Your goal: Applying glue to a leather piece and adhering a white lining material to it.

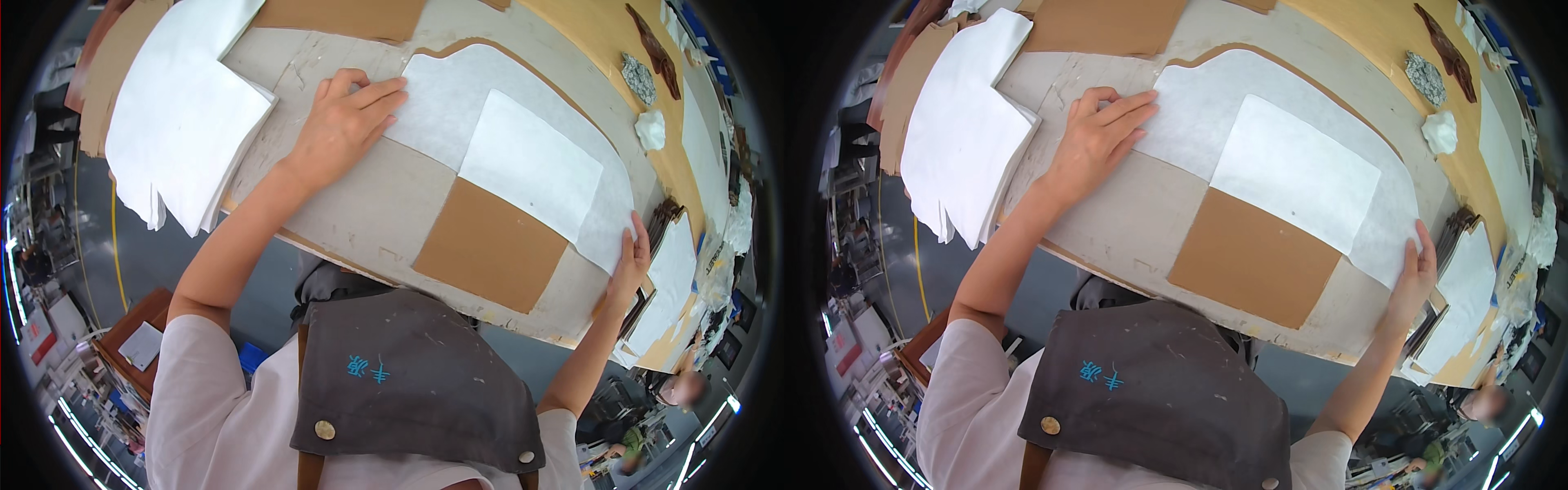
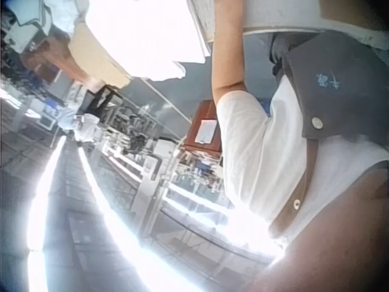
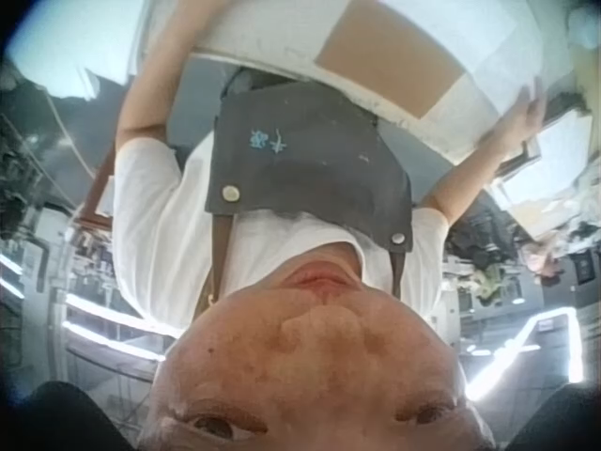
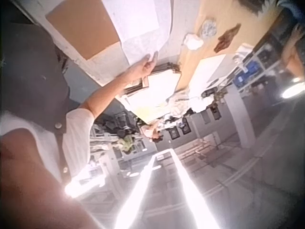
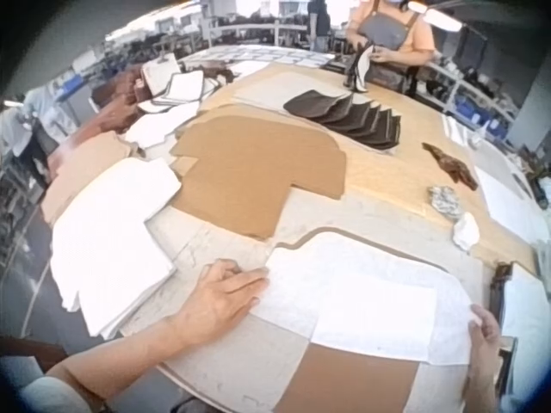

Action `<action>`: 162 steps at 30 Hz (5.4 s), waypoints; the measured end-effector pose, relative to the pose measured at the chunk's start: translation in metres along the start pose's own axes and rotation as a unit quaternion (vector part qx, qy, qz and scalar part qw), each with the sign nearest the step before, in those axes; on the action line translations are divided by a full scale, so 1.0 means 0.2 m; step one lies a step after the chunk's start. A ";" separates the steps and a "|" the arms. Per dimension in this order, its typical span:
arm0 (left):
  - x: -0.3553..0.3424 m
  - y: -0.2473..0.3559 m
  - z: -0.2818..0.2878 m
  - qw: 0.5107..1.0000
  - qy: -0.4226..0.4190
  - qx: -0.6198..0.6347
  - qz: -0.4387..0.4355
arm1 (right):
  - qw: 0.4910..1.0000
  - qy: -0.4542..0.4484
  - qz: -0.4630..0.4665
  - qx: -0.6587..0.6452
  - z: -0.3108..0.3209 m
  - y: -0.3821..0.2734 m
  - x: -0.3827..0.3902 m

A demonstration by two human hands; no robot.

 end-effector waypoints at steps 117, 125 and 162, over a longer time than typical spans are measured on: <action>-0.61 1.28 -0.85 0.918 -0.187 0.066 -0.343 | 0.919 0.012 0.164 0.359 0.00 0.00 0.54; -0.62 1.28 -0.87 0.917 -0.184 0.065 -0.349 | 0.924 0.007 0.155 0.350 0.01 0.00 0.54; -0.10 0.07 -0.08 0.987 -0.101 -0.124 0.010 | 0.837 -0.006 0.197 0.511 -0.11 0.07 0.13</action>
Point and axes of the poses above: each hand's wrist, its own x-axis away from the middle knuckle, its own z-axis out of the back of the hand, y = z × x, the point moved 5 cm from there along -x, towards the middle knuckle, and after that the axes turned 6 degrees about y, right-handed, at the moved point
